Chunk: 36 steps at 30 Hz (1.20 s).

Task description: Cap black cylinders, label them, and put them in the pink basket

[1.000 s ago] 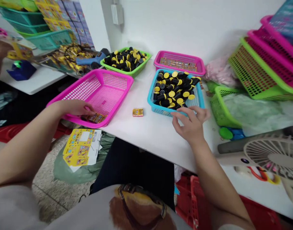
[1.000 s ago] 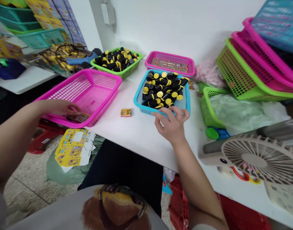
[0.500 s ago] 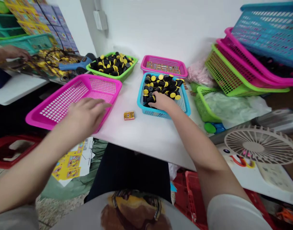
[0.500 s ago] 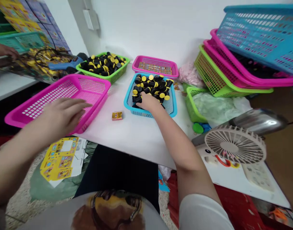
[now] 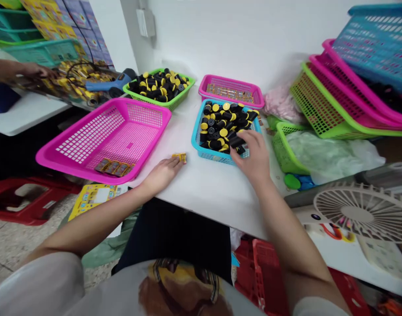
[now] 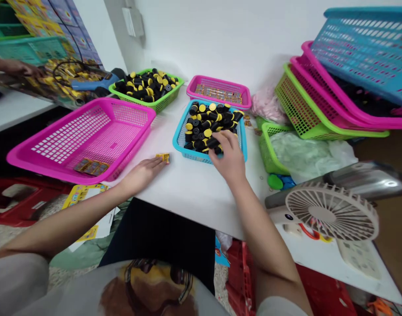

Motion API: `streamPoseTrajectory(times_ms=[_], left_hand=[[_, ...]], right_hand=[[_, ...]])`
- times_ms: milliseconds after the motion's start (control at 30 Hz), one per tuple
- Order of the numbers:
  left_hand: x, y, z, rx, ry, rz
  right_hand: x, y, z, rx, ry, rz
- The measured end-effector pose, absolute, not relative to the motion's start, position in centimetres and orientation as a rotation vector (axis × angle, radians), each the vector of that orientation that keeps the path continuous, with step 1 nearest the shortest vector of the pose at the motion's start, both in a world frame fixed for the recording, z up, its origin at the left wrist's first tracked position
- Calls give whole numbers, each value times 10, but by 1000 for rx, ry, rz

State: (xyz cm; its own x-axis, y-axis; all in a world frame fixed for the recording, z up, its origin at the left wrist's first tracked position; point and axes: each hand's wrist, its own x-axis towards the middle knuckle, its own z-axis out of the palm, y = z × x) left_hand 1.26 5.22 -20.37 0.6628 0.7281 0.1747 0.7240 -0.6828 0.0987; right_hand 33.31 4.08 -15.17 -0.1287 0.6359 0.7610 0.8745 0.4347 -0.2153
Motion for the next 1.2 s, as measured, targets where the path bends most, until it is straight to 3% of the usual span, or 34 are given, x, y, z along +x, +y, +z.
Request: streamPoseTrajectory(times_ms=[167, 633, 800, 1000, 1200], left_hand=[[4, 52, -204, 2889, 1193, 328], [5, 53, -200, 2791, 1260, 588], [8, 58, -194, 2734, 1362, 408], [9, 52, -180, 2687, 1480, 342], [22, 25, -182, 2889, 1140, 608]], right_hand=[[344, 18, -178, -1213, -1842, -500], [334, 15, -180, -1196, -1902, -403], [333, 16, -180, -1138, -1949, -533], [333, 13, -179, -1237, -1971, -453], [332, 14, -181, -1266, -1960, -438]])
